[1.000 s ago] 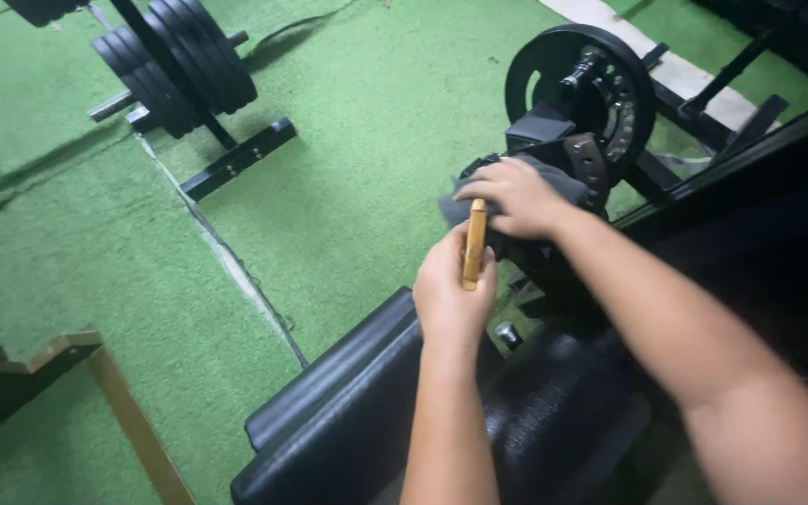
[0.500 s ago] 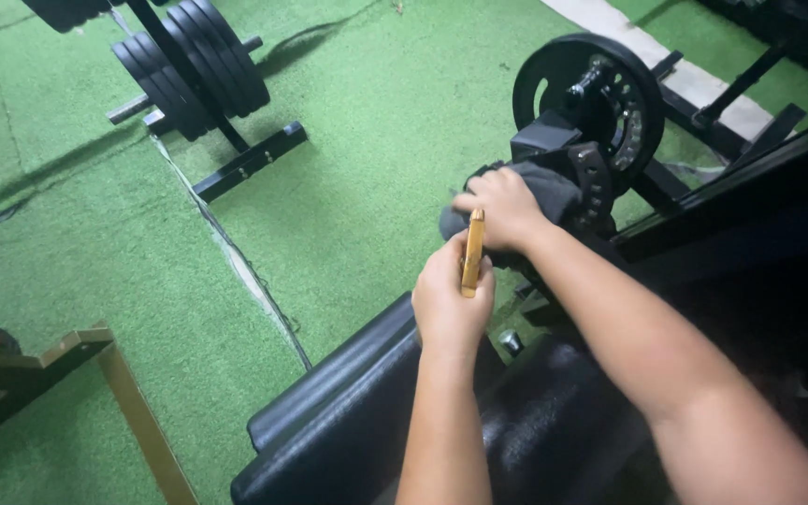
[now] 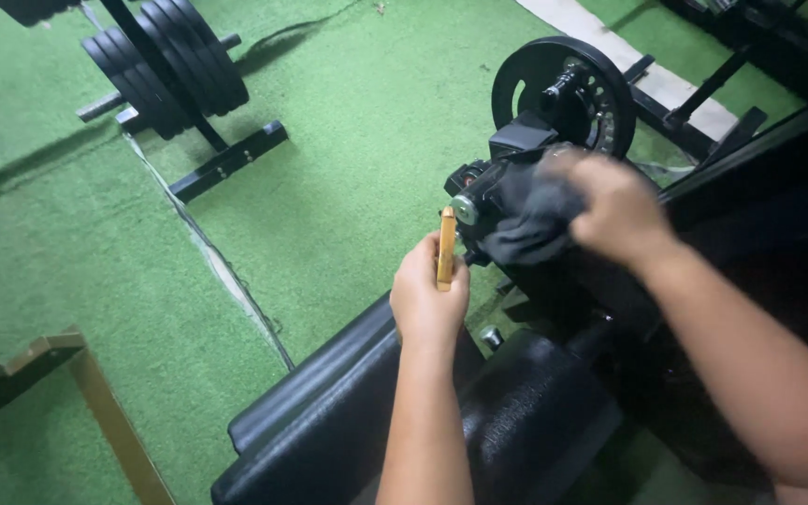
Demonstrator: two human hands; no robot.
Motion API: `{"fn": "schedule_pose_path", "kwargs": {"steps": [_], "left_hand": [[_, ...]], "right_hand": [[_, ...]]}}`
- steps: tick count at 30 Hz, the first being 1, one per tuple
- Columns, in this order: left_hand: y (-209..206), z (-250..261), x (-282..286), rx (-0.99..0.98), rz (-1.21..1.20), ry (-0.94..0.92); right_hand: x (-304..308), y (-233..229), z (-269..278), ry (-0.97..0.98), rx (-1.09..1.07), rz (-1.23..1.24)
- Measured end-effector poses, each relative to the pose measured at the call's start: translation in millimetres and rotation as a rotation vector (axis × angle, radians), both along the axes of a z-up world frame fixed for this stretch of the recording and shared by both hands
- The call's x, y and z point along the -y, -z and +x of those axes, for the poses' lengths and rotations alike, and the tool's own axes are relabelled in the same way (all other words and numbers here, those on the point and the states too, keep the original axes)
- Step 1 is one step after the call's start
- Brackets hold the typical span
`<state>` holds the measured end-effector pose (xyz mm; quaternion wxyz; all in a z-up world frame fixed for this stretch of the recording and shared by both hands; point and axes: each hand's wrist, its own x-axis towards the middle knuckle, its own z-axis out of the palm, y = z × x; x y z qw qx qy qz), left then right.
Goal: Cleaning a leg press machine using a spray bottle and a cloth.
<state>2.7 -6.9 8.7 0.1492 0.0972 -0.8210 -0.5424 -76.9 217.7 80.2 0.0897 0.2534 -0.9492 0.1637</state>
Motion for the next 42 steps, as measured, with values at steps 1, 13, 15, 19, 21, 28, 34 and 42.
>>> {"fn": "schedule_pose_path", "kwargs": {"steps": [1,13,15,19,21,28,34,42], "left_hand": [[0.2,0.4,0.2,0.017,-0.001,-0.015],[5.8,-1.8,-4.5,-0.057,-0.007,-0.014],[6.7,1.7,-4.8,-0.062,-0.001,-0.015],[0.9,-0.7,-4.2,-0.053,-0.003,0.018],[-0.2,0.0,-3.7,-0.032,-0.005,0.024],[4.3,-2.2,-5.3,-0.025,-0.041,0.006],[-5.1,0.3,-6.3,0.050,0.010,0.043],[-2.9,0.8,-11.1,0.029,0.008,0.053]], "right_hand": [[5.1,-23.8,6.9,0.080,-0.037,-0.065],[21.5,97.2,22.7,-0.462,-0.428,0.451],[27.4,112.7,14.8,-0.447,-0.302,0.537],[34.9,143.0,-11.3,-0.439,-0.111,0.723],[31.4,120.0,-9.1,-0.478,-0.065,0.621],[-22.5,70.4,32.1,-0.308,-0.123,0.142],[-37.1,90.9,86.8,0.209,-0.131,0.186],[-100.4,70.8,71.5,0.558,0.299,-0.078]]}}
